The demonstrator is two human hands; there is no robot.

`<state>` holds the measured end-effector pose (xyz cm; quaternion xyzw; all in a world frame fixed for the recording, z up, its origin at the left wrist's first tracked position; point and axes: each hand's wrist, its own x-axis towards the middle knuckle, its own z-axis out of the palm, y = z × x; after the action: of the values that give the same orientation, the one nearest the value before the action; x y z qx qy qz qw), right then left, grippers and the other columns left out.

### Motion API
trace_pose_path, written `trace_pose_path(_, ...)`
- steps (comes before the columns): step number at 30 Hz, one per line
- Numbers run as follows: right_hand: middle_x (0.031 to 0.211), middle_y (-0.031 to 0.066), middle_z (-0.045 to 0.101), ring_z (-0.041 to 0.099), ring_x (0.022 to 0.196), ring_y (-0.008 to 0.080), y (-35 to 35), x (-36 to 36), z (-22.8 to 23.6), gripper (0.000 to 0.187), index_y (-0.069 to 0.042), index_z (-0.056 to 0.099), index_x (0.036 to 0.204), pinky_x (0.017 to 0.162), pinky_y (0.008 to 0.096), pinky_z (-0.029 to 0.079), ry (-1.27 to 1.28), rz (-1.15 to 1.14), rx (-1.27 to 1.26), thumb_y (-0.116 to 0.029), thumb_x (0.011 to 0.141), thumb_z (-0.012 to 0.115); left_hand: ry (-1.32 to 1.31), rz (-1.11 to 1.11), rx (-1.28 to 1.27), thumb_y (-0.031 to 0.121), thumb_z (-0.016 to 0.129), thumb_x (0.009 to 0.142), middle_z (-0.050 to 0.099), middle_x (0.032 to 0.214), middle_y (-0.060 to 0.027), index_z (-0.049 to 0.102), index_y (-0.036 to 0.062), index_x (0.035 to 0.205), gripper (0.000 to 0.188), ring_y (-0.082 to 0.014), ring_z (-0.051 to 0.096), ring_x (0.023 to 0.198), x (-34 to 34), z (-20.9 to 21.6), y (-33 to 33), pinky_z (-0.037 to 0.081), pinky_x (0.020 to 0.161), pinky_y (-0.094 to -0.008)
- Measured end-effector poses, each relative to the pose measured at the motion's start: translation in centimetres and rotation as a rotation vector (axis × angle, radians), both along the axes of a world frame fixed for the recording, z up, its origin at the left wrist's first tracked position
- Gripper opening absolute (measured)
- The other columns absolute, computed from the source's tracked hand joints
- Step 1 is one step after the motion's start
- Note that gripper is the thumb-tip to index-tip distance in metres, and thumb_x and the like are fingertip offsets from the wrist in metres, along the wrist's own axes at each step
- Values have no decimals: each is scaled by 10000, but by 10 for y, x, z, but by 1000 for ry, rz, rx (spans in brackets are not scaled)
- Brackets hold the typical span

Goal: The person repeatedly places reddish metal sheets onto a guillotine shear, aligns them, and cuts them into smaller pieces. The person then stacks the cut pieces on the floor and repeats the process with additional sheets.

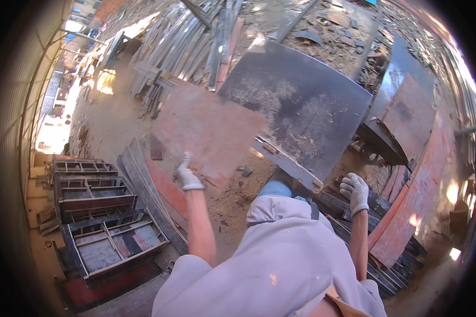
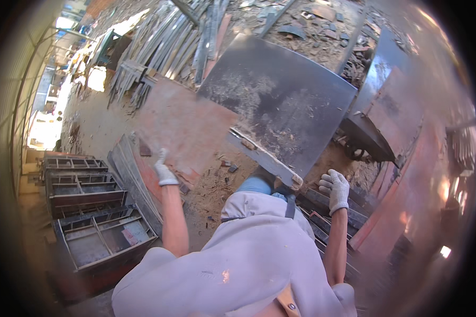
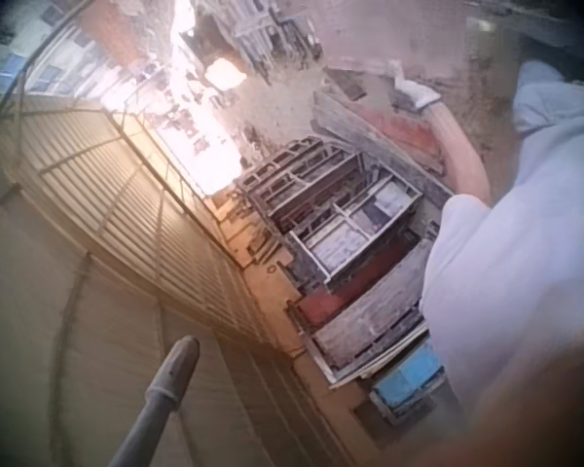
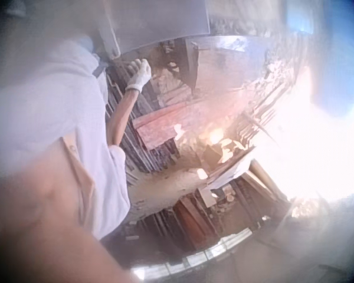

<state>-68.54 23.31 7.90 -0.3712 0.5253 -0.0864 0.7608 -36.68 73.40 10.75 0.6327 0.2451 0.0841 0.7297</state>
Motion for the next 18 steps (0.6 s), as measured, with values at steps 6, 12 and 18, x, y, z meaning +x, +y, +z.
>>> trace_pose_path(6, 854, 88, 712, 703, 666, 193, -96, -54, -53, 253, -80, 636, 1054, 560, 327, 596, 65, -201, 14, -332, 1066, 610, 377, 164, -345, 685, 625, 950, 569, 1427, -192, 513, 27, 1403, 807, -401, 516, 1372, 77, -16, 115, 396, 1177, -594)
trace_pose_path(12, 895, 103, 724, 695, 662, 206, -216, -65, -107, 314, -66, 644, 1053, 551, 341, 576, 160, -524, -230, -377, 1023, 673, 527, -310, -87, 508, 524, 1071, 360, 1662, -181, 285, 191, 1662, 713, -393, 453, 1462, 20, -83, -68, 426, 1168, -538)
trace_pose_path(18, 1359, 239, 665, 625, 1288, 368, -322, -55, -116, 817, 34, 577, 1400, 1094, 463, 477, 869, -296, -671, -549, 863, 773, 442, -752, 139, 327, 636, 1062, 591, 1442, -156, 492, 92, 1519, 534, -332, 617, 1277, 17, -77, -166, 548, 1004, -468)
